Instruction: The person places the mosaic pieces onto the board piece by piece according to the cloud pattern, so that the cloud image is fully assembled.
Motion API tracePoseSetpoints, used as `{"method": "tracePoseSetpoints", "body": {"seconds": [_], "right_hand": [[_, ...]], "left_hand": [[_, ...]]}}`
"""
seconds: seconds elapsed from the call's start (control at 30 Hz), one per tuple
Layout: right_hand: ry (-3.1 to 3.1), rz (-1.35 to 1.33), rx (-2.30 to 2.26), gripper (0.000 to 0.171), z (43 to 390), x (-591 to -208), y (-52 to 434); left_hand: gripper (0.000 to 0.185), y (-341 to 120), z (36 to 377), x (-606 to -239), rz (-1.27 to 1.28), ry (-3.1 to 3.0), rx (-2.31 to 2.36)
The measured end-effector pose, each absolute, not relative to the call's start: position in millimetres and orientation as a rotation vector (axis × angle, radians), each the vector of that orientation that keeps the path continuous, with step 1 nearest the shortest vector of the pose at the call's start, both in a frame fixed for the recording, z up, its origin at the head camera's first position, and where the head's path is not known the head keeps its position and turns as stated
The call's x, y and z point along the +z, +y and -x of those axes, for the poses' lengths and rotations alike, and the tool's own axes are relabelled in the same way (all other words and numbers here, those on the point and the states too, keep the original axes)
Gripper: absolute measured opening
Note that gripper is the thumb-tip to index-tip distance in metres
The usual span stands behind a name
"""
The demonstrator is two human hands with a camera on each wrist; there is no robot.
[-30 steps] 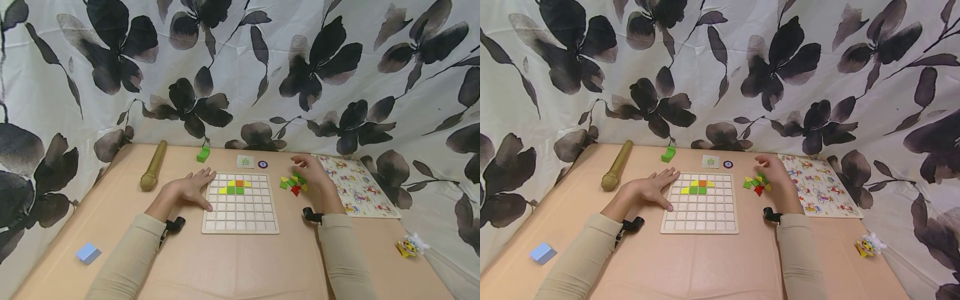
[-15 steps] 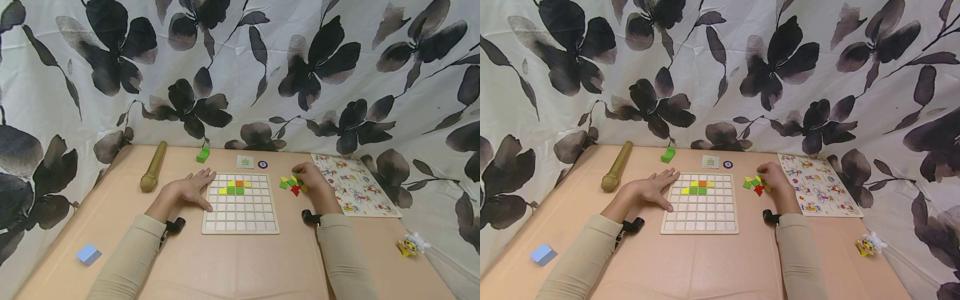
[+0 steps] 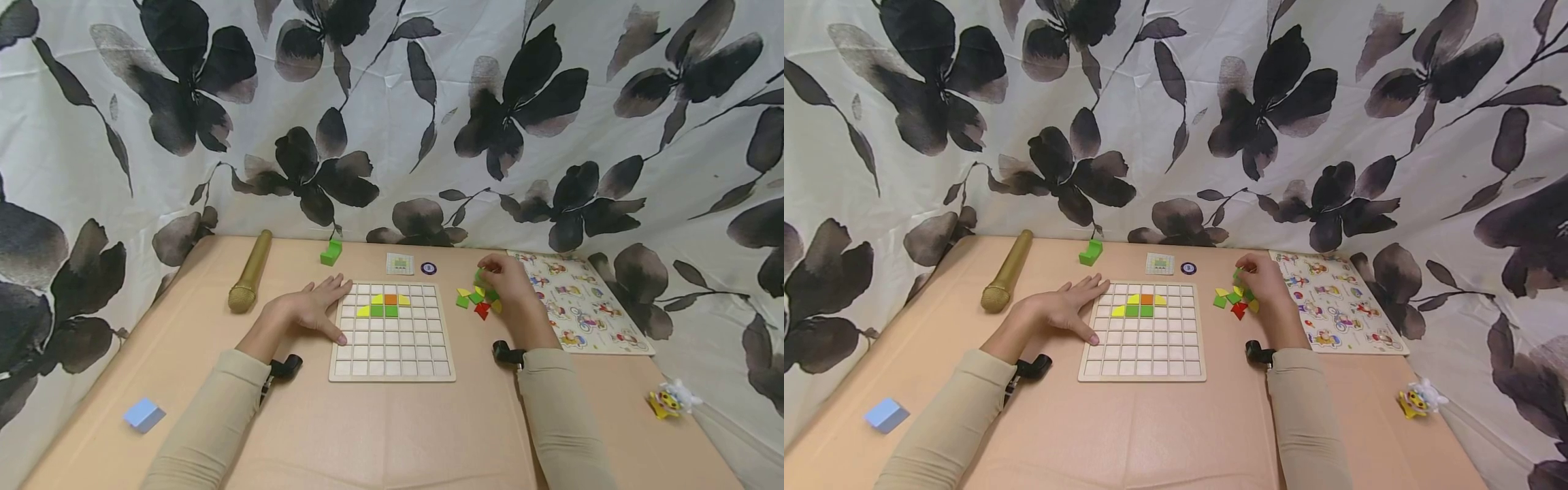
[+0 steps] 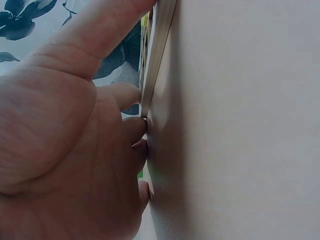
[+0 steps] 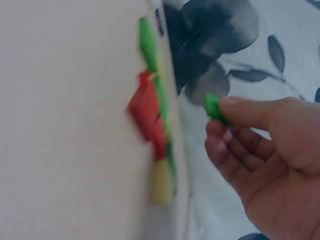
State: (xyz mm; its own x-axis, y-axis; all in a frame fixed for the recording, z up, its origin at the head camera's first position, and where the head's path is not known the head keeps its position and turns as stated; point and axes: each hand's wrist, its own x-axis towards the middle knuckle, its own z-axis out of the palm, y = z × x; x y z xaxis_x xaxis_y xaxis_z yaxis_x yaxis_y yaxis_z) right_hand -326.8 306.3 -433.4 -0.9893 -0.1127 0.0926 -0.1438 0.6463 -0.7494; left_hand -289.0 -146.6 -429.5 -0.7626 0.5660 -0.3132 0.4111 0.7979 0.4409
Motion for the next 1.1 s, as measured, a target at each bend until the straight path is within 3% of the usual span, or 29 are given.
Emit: {"method": "tracePoseSetpoints", "body": {"seconds": [0.3, 1.1], "right_hand": [[-2.733, -0.493, 1.494, 0.032, 323, -416, 271], [-2.985, -1.02, 1.201, 0.019, 303, -424, 191]], "left_hand": [[0.134, -147, 290, -430, -0.74, 2.555, 0.476], [0.133, -146, 288, -430, -0.73, 2.56, 0.455]]}}
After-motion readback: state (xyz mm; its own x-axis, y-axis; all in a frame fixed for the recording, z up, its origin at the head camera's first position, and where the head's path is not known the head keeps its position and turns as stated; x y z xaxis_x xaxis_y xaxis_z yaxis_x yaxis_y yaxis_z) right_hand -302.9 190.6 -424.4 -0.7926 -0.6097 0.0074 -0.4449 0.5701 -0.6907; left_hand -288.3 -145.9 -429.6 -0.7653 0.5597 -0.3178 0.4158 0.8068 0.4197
